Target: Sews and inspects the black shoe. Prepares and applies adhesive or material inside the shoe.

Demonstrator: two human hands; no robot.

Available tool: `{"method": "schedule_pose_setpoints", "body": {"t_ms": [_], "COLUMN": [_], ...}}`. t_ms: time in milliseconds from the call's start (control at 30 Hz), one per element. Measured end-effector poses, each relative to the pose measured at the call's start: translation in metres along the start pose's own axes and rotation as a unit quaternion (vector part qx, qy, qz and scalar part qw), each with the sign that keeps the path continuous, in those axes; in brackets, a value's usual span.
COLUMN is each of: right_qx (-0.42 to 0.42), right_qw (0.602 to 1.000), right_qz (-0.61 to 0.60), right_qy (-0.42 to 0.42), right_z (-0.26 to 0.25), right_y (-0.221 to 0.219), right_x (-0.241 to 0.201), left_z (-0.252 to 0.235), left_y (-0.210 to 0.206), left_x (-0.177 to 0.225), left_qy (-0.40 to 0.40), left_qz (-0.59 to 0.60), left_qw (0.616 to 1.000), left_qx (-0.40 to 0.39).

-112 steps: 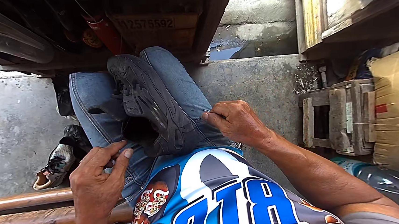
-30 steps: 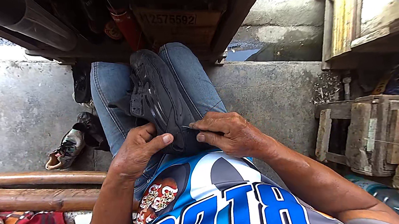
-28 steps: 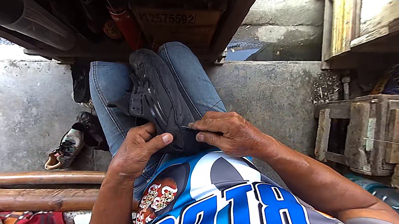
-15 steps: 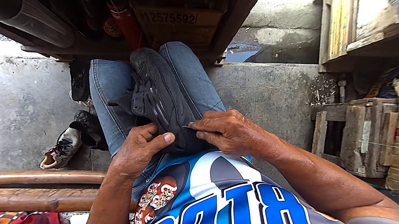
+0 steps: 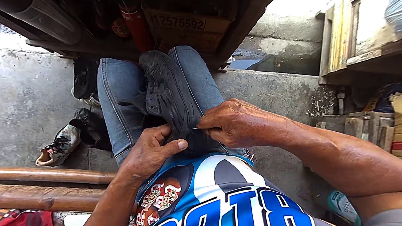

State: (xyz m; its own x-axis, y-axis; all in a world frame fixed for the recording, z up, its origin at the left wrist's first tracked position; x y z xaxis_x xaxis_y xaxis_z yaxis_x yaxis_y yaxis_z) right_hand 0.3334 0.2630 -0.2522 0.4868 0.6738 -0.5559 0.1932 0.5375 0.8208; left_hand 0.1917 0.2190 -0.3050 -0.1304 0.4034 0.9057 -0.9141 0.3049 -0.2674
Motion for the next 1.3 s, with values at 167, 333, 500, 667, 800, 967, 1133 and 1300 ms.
{"method": "schedule_pose_setpoints", "body": {"t_ms": [167, 333, 500, 667, 800, 967, 1133, 1300], "right_qx": [0.019, 0.052, 0.055, 0.043, 0.036, -0.007, -0.026, -0.033], "right_qw": [0.999, 0.995, 0.994, 0.996, 0.998, 0.999, 0.998, 0.995], "right_qz": [-0.047, -0.080, -0.092, -0.072, -0.045, 0.017, 0.046, 0.088], "right_qy": [-0.020, -0.029, -0.034, -0.038, -0.039, -0.027, -0.018, -0.025], "right_z": [0.004, 0.009, 0.009, 0.008, 0.008, 0.004, -0.003, -0.012], "right_y": [-0.001, -0.004, -0.006, -0.006, -0.004, -0.001, -0.005, -0.014], "right_x": [0.004, 0.007, 0.007, 0.005, 0.003, -0.001, -0.002, -0.011], "left_z": [0.004, 0.004, 0.005, 0.004, 0.004, 0.002, 0.000, 0.001], "left_y": [0.003, 0.008, 0.011, 0.010, 0.007, -0.001, -0.003, -0.005], "left_x": [-0.002, -0.006, -0.009, -0.010, -0.007, -0.003, -0.004, -0.005], "left_qy": [0.001, -0.004, -0.006, -0.004, -0.008, -0.014, -0.024, -0.023], "left_qz": [0.022, 0.032, 0.050, 0.052, 0.038, 0.001, -0.006, -0.030], "left_qw": [1.000, 0.999, 0.999, 0.999, 0.999, 1.000, 0.999, 0.999], "left_qx": [0.011, 0.004, -0.004, -0.005, -0.004, -0.015, -0.022, -0.021]}}
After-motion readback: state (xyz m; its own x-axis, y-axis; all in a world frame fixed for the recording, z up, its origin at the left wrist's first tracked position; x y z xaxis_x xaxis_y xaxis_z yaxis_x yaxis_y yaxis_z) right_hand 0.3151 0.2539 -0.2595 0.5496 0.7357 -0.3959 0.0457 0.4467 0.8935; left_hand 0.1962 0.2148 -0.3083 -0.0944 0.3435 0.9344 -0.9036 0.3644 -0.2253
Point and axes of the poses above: each hand's wrist, its own z-axis away from the middle knuckle, its own y-axis out of the back of the hand, x = y × z, the point moved 9 cm from there along -z, towards the middle knuckle, and after that the axes turned 5 degrees about z, right-handed, at the moved point
